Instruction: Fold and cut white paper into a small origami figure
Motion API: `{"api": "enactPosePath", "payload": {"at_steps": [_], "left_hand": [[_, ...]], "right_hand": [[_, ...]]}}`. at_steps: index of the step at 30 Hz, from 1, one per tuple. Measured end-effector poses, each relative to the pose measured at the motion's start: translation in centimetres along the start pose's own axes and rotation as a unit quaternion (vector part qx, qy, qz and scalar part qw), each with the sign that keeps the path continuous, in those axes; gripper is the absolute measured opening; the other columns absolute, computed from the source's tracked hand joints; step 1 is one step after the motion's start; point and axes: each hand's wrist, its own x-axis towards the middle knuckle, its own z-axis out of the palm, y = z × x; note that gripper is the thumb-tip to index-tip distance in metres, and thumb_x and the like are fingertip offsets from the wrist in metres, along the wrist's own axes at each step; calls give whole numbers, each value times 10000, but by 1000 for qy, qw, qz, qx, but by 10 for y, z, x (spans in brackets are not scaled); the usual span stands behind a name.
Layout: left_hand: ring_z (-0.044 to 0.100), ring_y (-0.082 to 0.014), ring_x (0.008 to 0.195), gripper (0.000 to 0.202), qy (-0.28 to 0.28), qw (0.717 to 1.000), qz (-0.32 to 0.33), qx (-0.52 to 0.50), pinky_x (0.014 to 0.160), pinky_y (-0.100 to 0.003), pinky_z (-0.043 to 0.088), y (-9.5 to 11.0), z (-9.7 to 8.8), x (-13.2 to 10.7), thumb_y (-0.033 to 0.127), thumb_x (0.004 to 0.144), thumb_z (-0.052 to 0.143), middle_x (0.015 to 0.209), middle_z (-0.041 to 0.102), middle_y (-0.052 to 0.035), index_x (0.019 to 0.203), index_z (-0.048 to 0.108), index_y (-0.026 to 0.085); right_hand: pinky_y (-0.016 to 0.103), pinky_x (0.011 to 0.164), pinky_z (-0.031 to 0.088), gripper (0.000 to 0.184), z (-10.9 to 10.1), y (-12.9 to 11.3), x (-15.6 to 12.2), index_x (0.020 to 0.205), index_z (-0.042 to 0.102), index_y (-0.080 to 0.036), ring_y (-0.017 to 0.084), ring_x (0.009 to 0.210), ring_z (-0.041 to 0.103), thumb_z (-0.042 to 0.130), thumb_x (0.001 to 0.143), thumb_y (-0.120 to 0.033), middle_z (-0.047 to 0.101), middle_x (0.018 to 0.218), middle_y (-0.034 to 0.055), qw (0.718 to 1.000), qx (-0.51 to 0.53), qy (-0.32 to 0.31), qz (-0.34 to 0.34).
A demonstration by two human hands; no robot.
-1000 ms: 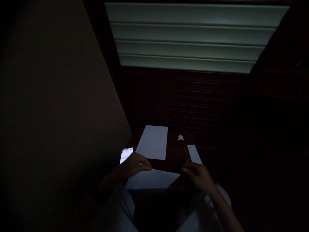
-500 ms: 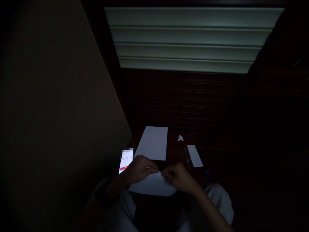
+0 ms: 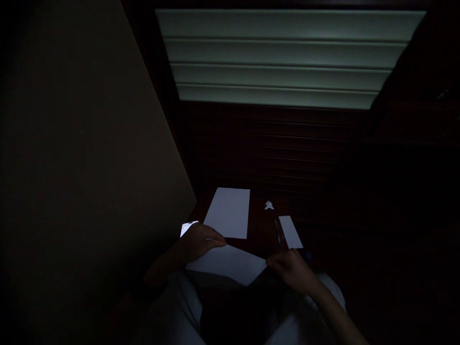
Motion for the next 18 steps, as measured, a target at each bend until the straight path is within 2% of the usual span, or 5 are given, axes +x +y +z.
{"api": "enactPosePath", "payload": {"at_steps": [4,7,11,15,18], "left_hand": [[663,-143,794,195,43,999,7,2,744,-222,450,-2,3,0,343,844,568,866,730,16,862,731,239],[661,-139,798,182,66,998,7,-3,747,-220,455,-1,9,0,335,844,573,867,729,21,874,728,244],[659,-136,810,178,68,997,17,-18,748,-212,457,4,18,1,335,845,575,872,728,20,883,726,248],[654,-142,829,204,57,998,34,-14,755,-219,457,8,21,0,333,866,543,909,723,7,918,718,243],[648,-157,824,213,40,998,31,31,747,-241,452,11,22,-3,308,880,517,897,719,-4,932,712,240]], "right_hand": [[235,533,410,418,-18,5,0,673,646,-166,150,551,558,400,892,-424,606,589,14,993,-101,61,16],[324,791,463,317,-16,-9,2,984,656,-200,222,900,614,433,891,-405,674,973,73,981,-137,132,-37],[449,1021,324,577,2,-32,12,1320,424,-245,282,1291,326,599,802,-426,430,1378,77,965,-166,160,-127],[387,907,410,228,15,-38,23,1074,612,-229,246,1089,532,506,889,-309,646,1077,74,965,-179,125,-143],[298,730,438,209,17,-37,25,880,640,-202,190,801,618,441,921,-249,675,826,51,969,-197,101,-112]]}}
